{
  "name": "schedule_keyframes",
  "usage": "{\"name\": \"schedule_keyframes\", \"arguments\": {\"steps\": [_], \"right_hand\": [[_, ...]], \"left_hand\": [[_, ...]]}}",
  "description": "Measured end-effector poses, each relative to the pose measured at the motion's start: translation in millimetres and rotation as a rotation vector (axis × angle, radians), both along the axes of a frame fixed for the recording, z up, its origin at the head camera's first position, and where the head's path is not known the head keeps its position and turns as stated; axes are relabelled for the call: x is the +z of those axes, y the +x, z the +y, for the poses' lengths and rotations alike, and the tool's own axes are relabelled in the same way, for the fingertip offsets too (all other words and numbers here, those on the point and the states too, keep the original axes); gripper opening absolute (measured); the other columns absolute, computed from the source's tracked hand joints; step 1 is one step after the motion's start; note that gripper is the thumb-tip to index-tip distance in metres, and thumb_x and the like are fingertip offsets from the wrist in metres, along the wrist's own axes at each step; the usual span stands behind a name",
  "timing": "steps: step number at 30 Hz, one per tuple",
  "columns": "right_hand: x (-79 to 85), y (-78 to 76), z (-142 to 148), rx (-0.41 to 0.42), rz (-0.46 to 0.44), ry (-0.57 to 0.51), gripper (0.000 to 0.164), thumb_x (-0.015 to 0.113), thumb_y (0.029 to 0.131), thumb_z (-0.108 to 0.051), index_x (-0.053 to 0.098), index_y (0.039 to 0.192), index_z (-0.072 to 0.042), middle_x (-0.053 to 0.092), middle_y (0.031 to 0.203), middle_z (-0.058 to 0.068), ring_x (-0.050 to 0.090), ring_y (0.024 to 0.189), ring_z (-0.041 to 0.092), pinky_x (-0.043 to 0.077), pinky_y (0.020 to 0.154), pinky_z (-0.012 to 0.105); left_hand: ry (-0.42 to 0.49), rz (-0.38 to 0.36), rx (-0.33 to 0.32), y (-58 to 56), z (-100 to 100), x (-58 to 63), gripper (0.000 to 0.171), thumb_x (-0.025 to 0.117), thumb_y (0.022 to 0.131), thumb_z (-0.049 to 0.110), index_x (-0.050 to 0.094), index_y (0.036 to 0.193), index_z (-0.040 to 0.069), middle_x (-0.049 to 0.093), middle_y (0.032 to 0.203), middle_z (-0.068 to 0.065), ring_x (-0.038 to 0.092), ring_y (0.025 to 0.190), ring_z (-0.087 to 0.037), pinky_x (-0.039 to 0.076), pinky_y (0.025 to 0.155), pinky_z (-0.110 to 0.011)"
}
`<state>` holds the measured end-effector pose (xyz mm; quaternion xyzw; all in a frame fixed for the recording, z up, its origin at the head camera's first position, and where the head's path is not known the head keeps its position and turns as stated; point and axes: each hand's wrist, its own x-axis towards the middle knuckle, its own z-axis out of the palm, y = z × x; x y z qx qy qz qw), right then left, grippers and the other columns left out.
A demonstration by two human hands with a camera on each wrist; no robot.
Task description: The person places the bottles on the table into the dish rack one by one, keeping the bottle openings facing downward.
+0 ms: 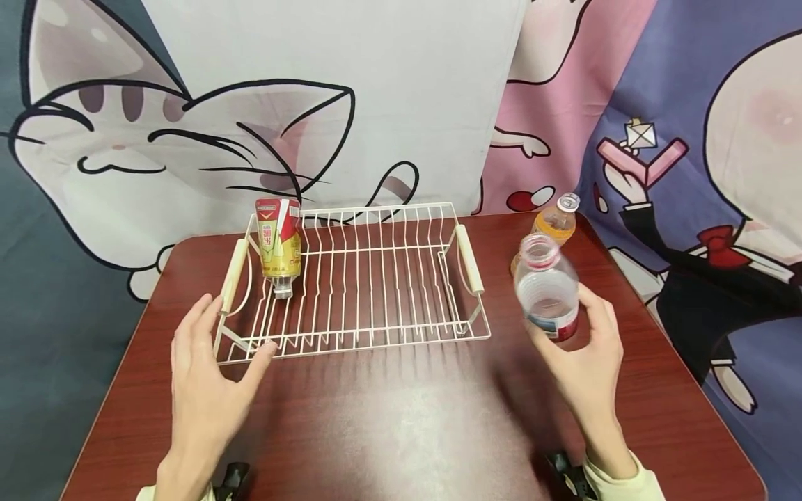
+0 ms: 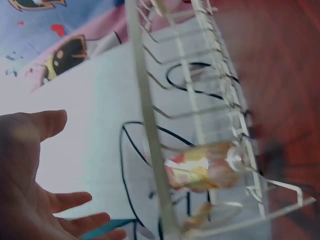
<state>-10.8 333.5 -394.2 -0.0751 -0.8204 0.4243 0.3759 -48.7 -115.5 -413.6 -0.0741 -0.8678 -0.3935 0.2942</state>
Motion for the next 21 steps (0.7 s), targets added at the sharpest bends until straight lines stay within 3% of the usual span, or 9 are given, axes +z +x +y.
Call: {"name": "schedule_keyframes", "arguments": {"steps": [3, 5, 8, 10, 13, 18, 21], "right_hand": [[0.7, 1.3, -6.4, 0.065, 0.017, 0.107, 0.075, 0.093, 0.067, 0.01, 0.074, 0.139, 0.001, 0.062, 0.126, -0.025, 0.054, 0.12, -0.003, 0.038, 0.101, 0.016], [0.4, 2.4, -12.3, 0.1, 0.028, 0.157, 0.077, 0.093, 0.066, 0.009, 0.075, 0.139, -0.002, 0.063, 0.129, -0.02, 0.053, 0.12, -0.004, 0.037, 0.1, 0.017], [0.1, 4.7, -22.6, 0.136, 0.017, 0.218, 0.076, 0.094, 0.065, 0.002, 0.077, 0.139, -0.006, 0.067, 0.128, -0.002, 0.051, 0.123, -0.006, 0.031, 0.106, 0.023], [-0.4, 6.4, -29.0, 0.159, 0.013, 0.264, 0.074, 0.093, 0.065, -0.005, 0.078, 0.138, -0.008, 0.067, 0.125, 0.011, 0.049, 0.125, -0.006, 0.025, 0.109, 0.028], [-0.4, 7.2, -37.6, 0.209, 0.041, 0.34, 0.068, 0.086, 0.07, -0.017, 0.079, 0.137, -0.008, 0.066, 0.123, 0.024, 0.052, 0.124, 0.007, 0.02, 0.115, 0.037], [3.0, 8.0, -54.4, 0.253, 0.128, 0.485, 0.054, 0.075, 0.085, -0.035, 0.081, 0.133, -0.011, 0.067, 0.118, 0.024, 0.056, 0.113, 0.039, 0.018, 0.123, 0.054], [6.5, 10.9, -64.7, 0.281, 0.141, 0.547, 0.051, 0.072, 0.086, -0.032, 0.081, 0.132, -0.012, 0.066, 0.119, 0.025, 0.056, 0.114, 0.044, 0.014, 0.126, 0.059]], "left_hand": [[-0.001, 0.09, -0.065, 4.4, 9.0, 6.0, 0.087, 0.078, 0.097, 0.061, 0.056, 0.16, 0.004, 0.051, 0.164, -0.021, 0.046, 0.146, -0.05, 0.03, 0.125, -0.05], [-0.011, 0.139, -0.114, 6.9, 14.9, 10.0, 0.088, 0.071, 0.101, 0.068, 0.058, 0.158, 0.003, 0.054, 0.161, -0.022, 0.049, 0.144, -0.049, 0.029, 0.128, -0.041], [-0.041, 0.201, -0.172, 10.7, 21.6, 15.6, 0.084, 0.068, 0.103, 0.066, 0.06, 0.155, 0.0, 0.057, 0.158, -0.023, 0.052, 0.143, -0.047, 0.027, 0.129, -0.031], [-0.055, 0.244, -0.206, 13.1, 25.1, 18.4, 0.08, 0.069, 0.104, 0.063, 0.063, 0.151, -0.001, 0.059, 0.154, -0.024, 0.054, 0.141, -0.047, 0.028, 0.13, -0.031], [-0.069, 0.297, -0.252, 15.4, 29.8, 21.2, 0.075, 0.069, 0.105, 0.06, 0.065, 0.147, -0.003, 0.062, 0.15, -0.025, 0.056, 0.139, -0.045, 0.03, 0.13, -0.032], [-0.071, 0.37, -0.361, 16.3, 39.3, 24.3, 0.07, 0.07, 0.107, 0.054, 0.066, 0.144, -0.006, 0.064, 0.146, -0.027, 0.058, 0.136, -0.045, 0.033, 0.129, -0.036], [-0.08, 0.412, -0.424, 17.4, 46.8, 25.7, 0.067, 0.07, 0.108, 0.051, 0.067, 0.142, -0.007, 0.065, 0.144, -0.026, 0.059, 0.133, -0.045, 0.034, 0.129, -0.038]]}}
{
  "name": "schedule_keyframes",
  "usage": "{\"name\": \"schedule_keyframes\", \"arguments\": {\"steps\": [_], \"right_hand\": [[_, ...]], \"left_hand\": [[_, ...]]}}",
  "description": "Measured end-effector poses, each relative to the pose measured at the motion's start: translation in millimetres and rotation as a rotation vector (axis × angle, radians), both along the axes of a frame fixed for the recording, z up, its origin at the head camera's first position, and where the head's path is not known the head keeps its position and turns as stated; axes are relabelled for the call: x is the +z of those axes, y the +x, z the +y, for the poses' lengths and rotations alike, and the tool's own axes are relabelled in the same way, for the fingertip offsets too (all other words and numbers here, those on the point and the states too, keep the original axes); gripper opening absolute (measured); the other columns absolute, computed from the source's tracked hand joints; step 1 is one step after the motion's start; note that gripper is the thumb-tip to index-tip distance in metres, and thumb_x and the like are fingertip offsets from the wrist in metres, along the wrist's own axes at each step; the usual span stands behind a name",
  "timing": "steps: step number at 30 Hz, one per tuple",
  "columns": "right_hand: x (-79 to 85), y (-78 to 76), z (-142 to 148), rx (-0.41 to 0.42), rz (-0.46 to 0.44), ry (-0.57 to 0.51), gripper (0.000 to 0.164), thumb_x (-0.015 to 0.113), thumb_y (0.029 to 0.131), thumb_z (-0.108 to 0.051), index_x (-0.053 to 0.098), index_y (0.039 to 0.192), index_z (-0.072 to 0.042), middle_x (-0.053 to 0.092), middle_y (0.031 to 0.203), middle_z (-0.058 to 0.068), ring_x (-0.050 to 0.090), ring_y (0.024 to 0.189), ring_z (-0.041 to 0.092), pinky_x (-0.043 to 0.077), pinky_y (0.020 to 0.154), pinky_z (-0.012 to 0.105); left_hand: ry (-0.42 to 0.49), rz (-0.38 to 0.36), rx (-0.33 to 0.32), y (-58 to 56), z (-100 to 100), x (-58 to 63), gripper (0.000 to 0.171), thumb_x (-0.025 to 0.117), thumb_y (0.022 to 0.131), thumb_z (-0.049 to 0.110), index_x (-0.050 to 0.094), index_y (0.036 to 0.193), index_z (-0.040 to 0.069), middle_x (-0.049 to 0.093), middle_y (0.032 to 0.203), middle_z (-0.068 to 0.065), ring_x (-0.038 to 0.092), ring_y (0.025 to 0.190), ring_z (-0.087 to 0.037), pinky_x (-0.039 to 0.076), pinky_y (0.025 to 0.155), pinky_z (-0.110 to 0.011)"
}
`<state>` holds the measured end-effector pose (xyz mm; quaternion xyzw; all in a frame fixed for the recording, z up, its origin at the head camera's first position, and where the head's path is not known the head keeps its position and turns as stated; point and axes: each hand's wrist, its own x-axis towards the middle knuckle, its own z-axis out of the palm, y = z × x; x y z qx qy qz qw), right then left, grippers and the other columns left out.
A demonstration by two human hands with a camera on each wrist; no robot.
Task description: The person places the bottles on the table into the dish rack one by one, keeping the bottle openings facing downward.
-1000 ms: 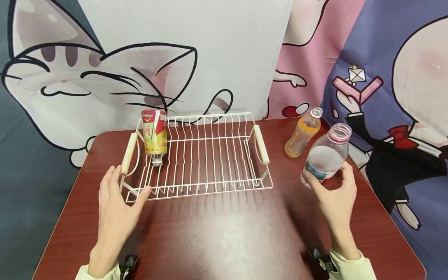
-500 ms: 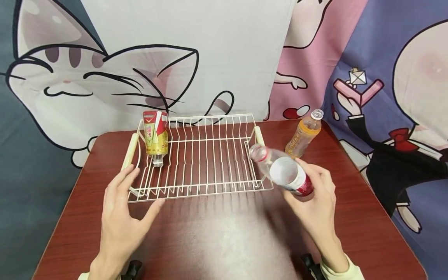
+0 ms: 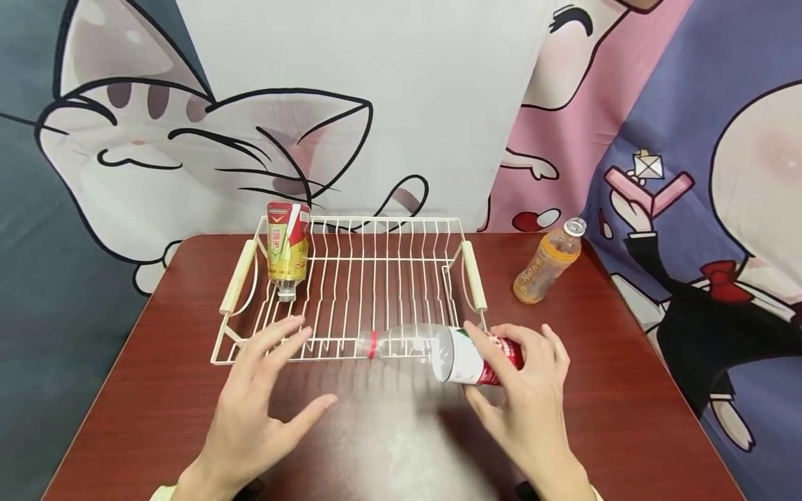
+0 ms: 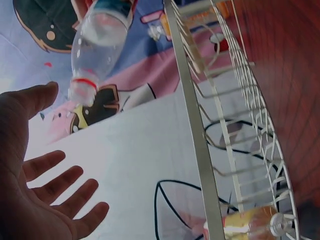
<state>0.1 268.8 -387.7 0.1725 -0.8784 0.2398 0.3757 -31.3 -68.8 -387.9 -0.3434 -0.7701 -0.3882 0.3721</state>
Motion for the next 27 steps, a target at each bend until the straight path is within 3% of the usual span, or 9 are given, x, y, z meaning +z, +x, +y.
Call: {"name": "schedule_keyframes", "arguments": {"steps": [5, 11, 16, 18, 23, 25, 27], "right_hand": [[0.3, 4.9, -14.5, 0.047, 0.005, 0.081, 0.061, 0.074, 0.075, -0.021, 0.08, 0.135, -0.015, 0.065, 0.122, 0.025, 0.056, 0.116, 0.048, 0.01, 0.129, 0.056], [-2.8, 8.7, -30.9, 0.097, 0.01, 0.157, 0.067, 0.075, 0.071, -0.017, 0.078, 0.138, -0.018, 0.066, 0.123, 0.023, 0.059, 0.115, 0.044, 0.009, 0.131, 0.054], [-4.6, 9.4, -41.8, 0.126, 0.033, 0.182, 0.049, 0.064, 0.09, -0.023, 0.08, 0.136, -0.019, 0.068, 0.123, 0.019, 0.059, 0.116, 0.043, 0.01, 0.132, 0.053], [-4.2, 9.0, -44.3, 0.138, 0.042, 0.185, 0.05, 0.064, 0.089, -0.022, 0.08, 0.136, -0.018, 0.068, 0.122, 0.018, 0.06, 0.115, 0.042, 0.011, 0.132, 0.053], [-2.7, 7.6, -47.2, 0.156, 0.052, 0.19, 0.066, 0.07, 0.072, -0.013, 0.079, 0.137, -0.018, 0.067, 0.121, 0.017, 0.059, 0.115, 0.042, 0.012, 0.132, 0.053], [-2.3, 7.3, -47.2, 0.158, 0.059, 0.195, 0.065, 0.07, 0.073, -0.014, 0.08, 0.136, -0.018, 0.067, 0.121, 0.018, 0.059, 0.114, 0.043, 0.012, 0.132, 0.052], [-2.1, 6.8, -46.7, 0.16, 0.079, 0.204, 0.055, 0.067, 0.082, -0.016, 0.08, 0.135, -0.017, 0.068, 0.12, 0.019, 0.059, 0.113, 0.043, 0.013, 0.133, 0.051]], "left_hand": [[-0.05, 0.053, -0.085, 2.4, 10.8, 2.2, 0.063, 0.067, 0.11, 0.049, 0.067, 0.142, -0.006, 0.065, 0.144, -0.025, 0.059, 0.133, -0.045, 0.034, 0.13, -0.041], [-0.107, 0.091, -0.146, 6.0, 20.5, 3.1, 0.063, 0.064, 0.112, 0.049, 0.065, 0.145, -0.005, 0.065, 0.144, -0.024, 0.061, 0.133, -0.043, 0.031, 0.132, -0.044], [-0.14, 0.115, -0.17, 6.5, 28.7, 1.1, 0.062, 0.065, 0.111, 0.049, 0.065, 0.144, -0.003, 0.066, 0.143, -0.021, 0.063, 0.131, -0.04, 0.041, 0.124, -0.048], [-0.16, 0.105, -0.174, 7.0, 30.6, -0.5, 0.062, 0.07, 0.108, 0.048, 0.064, 0.145, -0.002, 0.066, 0.144, -0.019, 0.064, 0.13, -0.037, 0.048, 0.116, -0.048], [-0.227, 0.04, -0.145, 10.9, 31.4, -5.5, 0.071, 0.085, 0.094, 0.043, 0.064, 0.15, 0.005, 0.068, 0.144, -0.01, 0.068, 0.128, -0.027, 0.055, 0.104, -0.043], [-0.242, 0.017, -0.129, 12.0, 31.2, -7.1, 0.072, 0.088, 0.09, 0.041, 0.065, 0.15, 0.007, 0.07, 0.143, -0.008, 0.07, 0.126, -0.024, 0.057, 0.102, -0.041], [-0.253, -0.006, -0.121, 12.9, 31.2, -8.4, 0.073, 0.09, 0.088, 0.039, 0.065, 0.15, 0.009, 0.07, 0.144, -0.007, 0.07, 0.125, -0.022, 0.058, 0.101, -0.039]]}}
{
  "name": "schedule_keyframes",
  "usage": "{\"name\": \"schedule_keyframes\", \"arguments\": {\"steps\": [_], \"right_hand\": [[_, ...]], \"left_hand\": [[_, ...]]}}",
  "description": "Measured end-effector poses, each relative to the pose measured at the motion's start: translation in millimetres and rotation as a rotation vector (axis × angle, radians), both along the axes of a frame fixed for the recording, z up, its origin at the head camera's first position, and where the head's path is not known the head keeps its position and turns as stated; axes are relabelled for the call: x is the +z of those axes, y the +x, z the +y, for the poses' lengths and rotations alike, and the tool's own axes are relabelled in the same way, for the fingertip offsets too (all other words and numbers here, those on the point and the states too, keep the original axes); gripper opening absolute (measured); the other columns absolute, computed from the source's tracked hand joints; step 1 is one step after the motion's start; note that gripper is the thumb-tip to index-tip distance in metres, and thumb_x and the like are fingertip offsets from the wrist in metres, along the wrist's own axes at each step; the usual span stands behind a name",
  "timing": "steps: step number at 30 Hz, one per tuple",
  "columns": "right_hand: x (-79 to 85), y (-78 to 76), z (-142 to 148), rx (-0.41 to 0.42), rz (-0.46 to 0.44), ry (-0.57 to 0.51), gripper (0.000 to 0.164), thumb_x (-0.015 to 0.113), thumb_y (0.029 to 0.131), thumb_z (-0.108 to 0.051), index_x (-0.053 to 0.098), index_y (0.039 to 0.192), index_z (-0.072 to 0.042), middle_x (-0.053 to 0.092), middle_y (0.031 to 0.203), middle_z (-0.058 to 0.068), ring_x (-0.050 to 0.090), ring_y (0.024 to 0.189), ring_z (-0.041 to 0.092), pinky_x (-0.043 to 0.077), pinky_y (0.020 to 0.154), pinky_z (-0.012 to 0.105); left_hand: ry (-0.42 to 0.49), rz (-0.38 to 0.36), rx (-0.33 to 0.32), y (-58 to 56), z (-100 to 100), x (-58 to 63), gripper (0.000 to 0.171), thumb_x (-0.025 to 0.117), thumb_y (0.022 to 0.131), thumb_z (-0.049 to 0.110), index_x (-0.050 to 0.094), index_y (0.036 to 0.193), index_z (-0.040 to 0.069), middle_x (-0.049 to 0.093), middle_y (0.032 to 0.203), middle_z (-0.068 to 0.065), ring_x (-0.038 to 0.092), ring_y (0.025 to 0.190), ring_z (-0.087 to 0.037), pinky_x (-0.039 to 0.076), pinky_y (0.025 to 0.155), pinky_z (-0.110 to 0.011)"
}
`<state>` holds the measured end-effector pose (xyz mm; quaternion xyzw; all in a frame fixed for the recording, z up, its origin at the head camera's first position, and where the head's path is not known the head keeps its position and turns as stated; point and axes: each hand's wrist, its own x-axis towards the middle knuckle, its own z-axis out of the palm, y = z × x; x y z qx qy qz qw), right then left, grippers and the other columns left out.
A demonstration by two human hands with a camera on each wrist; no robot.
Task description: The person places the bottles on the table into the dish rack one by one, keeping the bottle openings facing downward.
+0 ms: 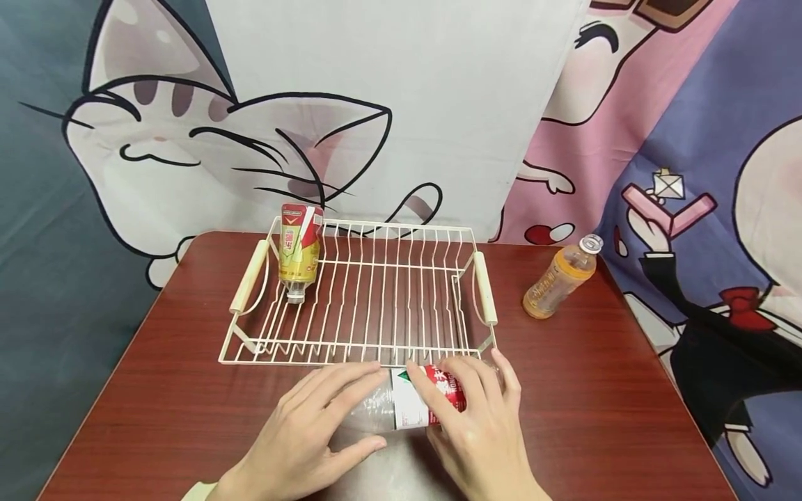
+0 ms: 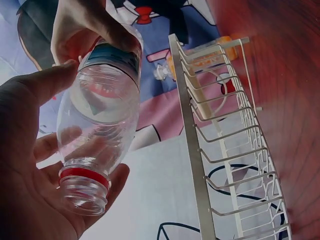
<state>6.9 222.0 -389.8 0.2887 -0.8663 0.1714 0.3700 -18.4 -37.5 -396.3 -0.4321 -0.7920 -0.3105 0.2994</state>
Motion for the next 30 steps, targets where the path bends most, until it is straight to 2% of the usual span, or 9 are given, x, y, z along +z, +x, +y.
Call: {"name": "schedule_keyframes", "arguments": {"steps": [3, 5, 15, 22, 25, 28, 30], "right_hand": [[-1.0, -0.6, 0.4, 0.0, 0.036, 0.009, 0.044, 0.059, 0.095, -0.023, 0.081, 0.133, -0.017, 0.069, 0.118, 0.02, 0.059, 0.11, 0.044, 0.014, 0.133, 0.051], [-1.4, -1.3, 0.7, 0.0, 0.052, 0.015, 0.043, 0.054, 0.101, -0.027, 0.081, 0.132, -0.017, 0.069, 0.118, 0.021, 0.059, 0.109, 0.044, 0.014, 0.133, 0.051], [-5.1, -2.6, -0.3, 0.001, 0.045, 0.009, 0.042, 0.05, 0.107, -0.034, 0.082, 0.131, -0.019, 0.07, 0.118, 0.019, 0.06, 0.109, 0.044, 0.014, 0.133, 0.05], [-0.8, 1.0, -2.0, 0.027, 0.022, -0.025, 0.042, 0.051, 0.112, -0.04, 0.082, 0.129, -0.018, 0.07, 0.121, 0.019, 0.06, 0.114, 0.042, 0.015, 0.132, 0.051], [4.0, -1.4, -6.0, 0.074, 0.023, -0.109, 0.047, 0.059, 0.112, -0.051, 0.08, 0.128, -0.013, 0.068, 0.124, 0.023, 0.058, 0.126, 0.039, 0.016, 0.131, 0.05], [7.7, -7.6, -9.7, 0.108, 0.048, -0.281, 0.063, 0.072, 0.105, -0.057, 0.075, 0.13, 0.001, 0.063, 0.133, 0.03, 0.053, 0.141, 0.034, 0.024, 0.131, 0.042], [8.5, -10.7, -10.1, 0.118, 0.033, -0.433, 0.076, 0.08, 0.101, -0.054, 0.066, 0.137, 0.011, 0.06, 0.141, 0.03, 0.05, 0.147, 0.029, 0.032, 0.127, 0.035]], "left_hand": [[-0.019, -0.019, 0.01, 0.1, -0.1, -1.7, 0.075, 0.094, 0.085, 0.037, 0.066, 0.15, 0.011, 0.07, 0.145, -0.006, 0.071, 0.124, -0.021, 0.059, 0.101, -0.039], [-0.027, -0.026, 0.017, 0.6, -0.1, -2.6, 0.077, 0.096, 0.082, 0.036, 0.066, 0.149, 0.012, 0.07, 0.145, -0.006, 0.071, 0.124, -0.021, 0.059, 0.102, -0.039], [-0.015, -0.016, 0.017, -0.3, -1.0, -4.5, 0.08, 0.099, 0.078, 0.033, 0.068, 0.147, 0.011, 0.072, 0.141, -0.005, 0.072, 0.122, -0.02, 0.06, 0.101, -0.038], [0.01, -0.033, 0.012, 3.6, -1.8, -7.1, 0.074, 0.096, 0.082, 0.034, 0.069, 0.147, 0.01, 0.073, 0.14, -0.006, 0.073, 0.12, -0.021, 0.06, 0.1, -0.038], [0.04, -0.052, 0.017, 3.4, -3.6, -6.9, 0.069, 0.093, 0.087, 0.035, 0.069, 0.147, 0.009, 0.073, 0.138, -0.007, 0.073, 0.119, -0.021, 0.061, 0.098, -0.039], [0.081, -0.064, 0.033, 0.8, -4.6, -4.8, 0.066, 0.09, 0.092, 0.036, 0.068, 0.146, 0.007, 0.073, 0.137, -0.008, 0.073, 0.119, -0.022, 0.061, 0.098, -0.039], [0.115, -0.062, 0.045, -0.8, -4.8, -2.8, 0.064, 0.089, 0.094, 0.037, 0.068, 0.146, 0.006, 0.073, 0.137, -0.009, 0.073, 0.118, -0.023, 0.061, 0.098, -0.04]]}}
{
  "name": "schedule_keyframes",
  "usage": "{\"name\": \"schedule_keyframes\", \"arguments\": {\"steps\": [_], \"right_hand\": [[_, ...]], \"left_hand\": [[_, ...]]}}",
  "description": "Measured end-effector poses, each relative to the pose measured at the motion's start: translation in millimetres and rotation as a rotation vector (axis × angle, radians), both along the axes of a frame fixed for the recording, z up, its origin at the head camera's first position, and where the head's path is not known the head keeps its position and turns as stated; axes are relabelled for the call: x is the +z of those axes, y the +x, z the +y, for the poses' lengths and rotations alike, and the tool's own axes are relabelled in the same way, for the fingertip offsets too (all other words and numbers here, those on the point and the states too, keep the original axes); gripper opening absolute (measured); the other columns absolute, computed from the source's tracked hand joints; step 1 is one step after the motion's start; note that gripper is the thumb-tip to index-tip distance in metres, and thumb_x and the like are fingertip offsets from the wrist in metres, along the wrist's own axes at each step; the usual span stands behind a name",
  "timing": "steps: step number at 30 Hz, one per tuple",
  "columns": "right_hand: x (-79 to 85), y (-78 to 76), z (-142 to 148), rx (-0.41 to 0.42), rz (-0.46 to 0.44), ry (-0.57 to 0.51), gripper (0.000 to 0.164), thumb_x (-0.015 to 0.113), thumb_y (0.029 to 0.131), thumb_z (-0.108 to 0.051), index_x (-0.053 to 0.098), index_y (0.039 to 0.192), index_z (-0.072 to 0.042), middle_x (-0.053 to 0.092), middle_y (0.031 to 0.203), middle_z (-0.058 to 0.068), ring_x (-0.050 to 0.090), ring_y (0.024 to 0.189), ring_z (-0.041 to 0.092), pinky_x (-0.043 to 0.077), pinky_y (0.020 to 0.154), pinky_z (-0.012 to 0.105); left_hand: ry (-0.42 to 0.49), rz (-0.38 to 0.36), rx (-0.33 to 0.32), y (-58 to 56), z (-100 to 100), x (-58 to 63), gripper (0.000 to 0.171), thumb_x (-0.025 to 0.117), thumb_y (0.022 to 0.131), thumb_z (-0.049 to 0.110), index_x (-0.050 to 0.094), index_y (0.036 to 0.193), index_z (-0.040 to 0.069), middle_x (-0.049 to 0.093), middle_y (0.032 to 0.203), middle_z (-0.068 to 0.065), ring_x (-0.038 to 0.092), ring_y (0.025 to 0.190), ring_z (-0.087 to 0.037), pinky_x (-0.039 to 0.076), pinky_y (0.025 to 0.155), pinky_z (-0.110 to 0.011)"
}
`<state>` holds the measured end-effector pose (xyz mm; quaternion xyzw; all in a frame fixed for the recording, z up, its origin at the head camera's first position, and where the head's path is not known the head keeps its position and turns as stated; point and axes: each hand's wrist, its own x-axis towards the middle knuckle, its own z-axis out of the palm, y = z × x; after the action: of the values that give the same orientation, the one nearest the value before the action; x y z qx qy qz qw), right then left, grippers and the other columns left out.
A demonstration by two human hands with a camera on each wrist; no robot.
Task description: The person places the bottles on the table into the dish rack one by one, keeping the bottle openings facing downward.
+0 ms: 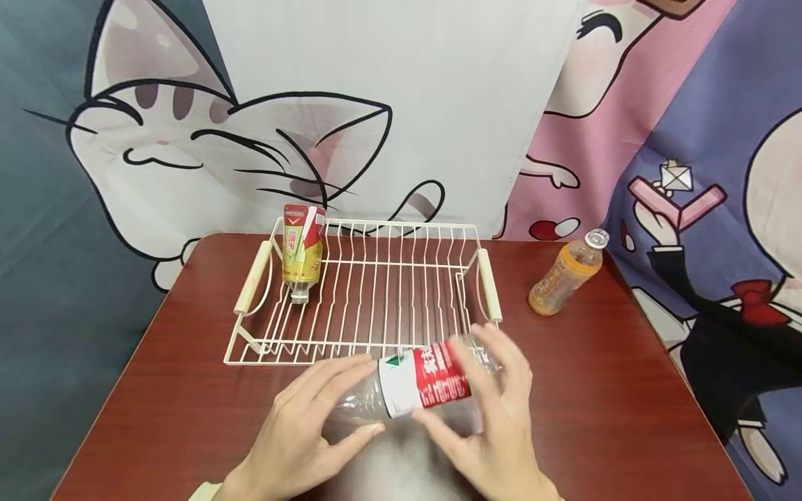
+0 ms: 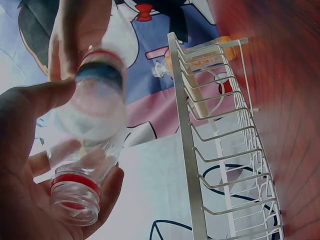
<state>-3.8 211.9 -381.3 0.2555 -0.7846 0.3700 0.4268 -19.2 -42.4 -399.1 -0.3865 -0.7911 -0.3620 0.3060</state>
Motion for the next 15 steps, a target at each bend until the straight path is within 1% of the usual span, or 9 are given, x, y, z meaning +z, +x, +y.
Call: {"name": "schedule_keyframes", "arguments": {"steps": [2, 3, 4, 6, 7, 8, 10, 11, 15], "right_hand": [[-0.2, 1.2, 2.0, 0.103, -0.117, -0.192, 0.077, 0.085, 0.101, -0.032, 0.052, 0.15, 0.016, 0.054, 0.151, 0.028, 0.05, 0.146, 0.026, 0.042, 0.121, 0.027], [0.0, 3.4, 3.1, 0.147, -0.206, -0.284, 0.075, 0.085, 0.101, -0.019, 0.046, 0.157, 0.013, 0.053, 0.154, 0.024, 0.051, 0.144, 0.024, 0.044, 0.118, 0.024], [0.1, 5.8, 4.0, 0.2, -0.302, -0.375, 0.077, 0.082, 0.1, -0.006, 0.04, 0.163, 0.01, 0.05, 0.158, 0.02, 0.052, 0.143, 0.022, 0.047, 0.115, 0.023], [-0.4, 10.5, 4.3, 0.323, -0.495, -0.546, 0.088, 0.071, 0.096, 0.017, 0.029, 0.171, 0.001, 0.047, 0.162, 0.017, 0.057, 0.138, 0.021, 0.055, 0.108, 0.024], [-0.4, 12.1, 3.8, 0.365, -0.573, -0.606, 0.093, 0.065, 0.094, 0.024, 0.025, 0.174, -0.004, 0.045, 0.163, 0.017, 0.06, 0.136, 0.021, 0.057, 0.105, 0.025], [-0.3, 13.1, 2.7, 0.382, -0.627, -0.64, 0.094, 0.061, 0.094, 0.024, 0.024, 0.175, -0.008, 0.044, 0.163, 0.016, 0.062, 0.134, 0.02, 0.058, 0.104, 0.027], [0.5, 13.5, -1.5, 0.396, -0.693, -0.707, 0.092, 0.057, 0.097, 0.022, 0.023, 0.175, -0.013, 0.044, 0.164, 0.016, 0.064, 0.133, 0.019, 0.06, 0.102, 0.029], [0.5, 12.7, -3.7, 0.408, -0.699, -0.736, 0.09, 0.056, 0.099, 0.021, 0.023, 0.175, -0.013, 0.045, 0.162, 0.017, 0.065, 0.132, 0.019, 0.061, 0.101, 0.03], [4.0, 9.4, -13.1, 0.364, -0.697, -0.826, 0.089, 0.056, 0.098, 0.021, 0.024, 0.173, -0.014, 0.048, 0.159, 0.018, 0.065, 0.131, 0.018, 0.062, 0.098, 0.031]], "left_hand": [[0.043, 0.005, 0.004, -0.5, 0.6, 1.7, 0.061, 0.088, 0.095, 0.037, 0.069, 0.144, 0.004, 0.073, 0.136, -0.01, 0.074, 0.117, -0.025, 0.061, 0.098, -0.041], [0.064, 0.006, 0.006, -0.6, 0.8, 2.4, 0.06, 0.087, 0.096, 0.037, 0.069, 0.143, 0.003, 0.073, 0.135, -0.01, 0.074, 0.116, -0.025, 0.06, 0.098, -0.041], [0.084, 0.008, 0.005, -0.6, 1.1, 2.9, 0.059, 0.086, 0.097, 0.037, 0.069, 0.142, 0.002, 0.073, 0.134, -0.011, 0.074, 0.115, -0.026, 0.06, 0.098, -0.04], [0.115, 0.011, 0.001, -0.3, 1.8, 3.3, 0.059, 0.085, 0.098, 0.037, 0.069, 0.141, 0.0, 0.073, 0.133, -0.012, 0.074, 0.114, -0.027, 0.059, 0.099, -0.04], [0.125, 0.012, 0.002, -0.4, 2.4, 3.3, 0.059, 0.085, 0.099, 0.037, 0.069, 0.141, 0.0, 0.073, 0.132, -0.013, 0.074, 0.114, -0.027, 0.059, 0.099, -0.039], [0.132, 0.014, 0.004, -0.5, 3.0, 3.2, 0.059, 0.085, 0.099, 0.038, 0.069, 0.14, -0.001, 0.073, 0.132, -0.013, 0.074, 0.113, -0.027, 0.059, 0.099, -0.039], [0.138, 0.011, 0.01, -0.3, 4.3, 2.4, 0.061, 0.087, 0.097, 0.038, 0.069, 0.14, -0.001, 0.073, 0.131, -0.013, 0.074, 0.113, -0.028, 0.059, 0.098, -0.04], [0.139, 0.007, 0.015, 0.1, 5.0, 1.9, 0.062, 0.087, 0.097, 0.039, 0.069, 0.14, -0.001, 0.073, 0.131, -0.013, 0.074, 0.113, -0.028, 0.059, 0.098, -0.04], [0.137, -0.009, 0.029, 1.7, 8.1, -1.0, 0.064, 0.091, 0.093, 0.04, 0.069, 0.138, 0.0, 0.073, 0.13, -0.012, 0.074, 0.112, -0.028, 0.06, 0.097, -0.042]]}}
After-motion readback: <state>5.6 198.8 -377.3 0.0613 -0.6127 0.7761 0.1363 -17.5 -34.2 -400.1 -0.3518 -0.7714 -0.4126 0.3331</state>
